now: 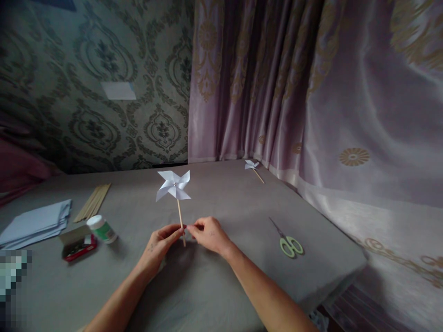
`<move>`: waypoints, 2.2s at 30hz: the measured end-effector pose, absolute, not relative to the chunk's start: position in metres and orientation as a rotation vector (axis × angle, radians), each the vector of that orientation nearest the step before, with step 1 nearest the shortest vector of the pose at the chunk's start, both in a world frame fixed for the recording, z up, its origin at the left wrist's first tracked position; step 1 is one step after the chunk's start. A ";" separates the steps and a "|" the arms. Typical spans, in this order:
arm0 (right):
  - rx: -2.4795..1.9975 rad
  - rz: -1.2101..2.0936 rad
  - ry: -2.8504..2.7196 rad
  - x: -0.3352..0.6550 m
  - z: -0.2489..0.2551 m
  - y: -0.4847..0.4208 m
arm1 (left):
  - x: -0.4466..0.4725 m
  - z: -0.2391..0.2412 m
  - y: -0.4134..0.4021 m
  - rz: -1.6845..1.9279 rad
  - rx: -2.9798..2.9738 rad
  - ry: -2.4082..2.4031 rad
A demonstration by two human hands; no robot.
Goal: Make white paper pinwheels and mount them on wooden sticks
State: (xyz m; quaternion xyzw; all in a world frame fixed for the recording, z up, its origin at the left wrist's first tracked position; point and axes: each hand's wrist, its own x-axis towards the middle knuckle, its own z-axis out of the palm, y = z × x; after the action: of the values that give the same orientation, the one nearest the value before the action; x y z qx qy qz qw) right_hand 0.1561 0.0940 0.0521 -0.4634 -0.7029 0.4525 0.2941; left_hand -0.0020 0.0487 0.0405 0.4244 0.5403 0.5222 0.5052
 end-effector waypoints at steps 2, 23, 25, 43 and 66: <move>-1.228 1.150 -1.797 0.159 0.059 0.104 | -0.001 0.043 0.047 1.267 1.034 1.323; -1.193 0.505 -1.923 0.133 0.061 0.132 | -0.002 0.041 0.046 1.235 1.012 1.363; -1.199 0.514 -1.962 0.131 0.060 0.127 | -0.002 0.040 0.047 1.237 1.015 1.362; -1.343 0.349 -2.149 0.125 0.074 0.109 | -0.004 0.038 0.049 1.204 1.090 1.330; -1.380 0.285 -2.279 0.117 0.078 0.096 | -0.005 0.034 0.051 1.192 1.112 1.297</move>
State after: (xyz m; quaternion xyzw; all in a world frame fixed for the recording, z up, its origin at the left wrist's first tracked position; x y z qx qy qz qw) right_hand 0.1169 0.0959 0.0776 -0.5014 -0.8280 0.1034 0.2288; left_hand -0.0049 0.0510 0.0336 0.4609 0.5373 0.4939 0.5050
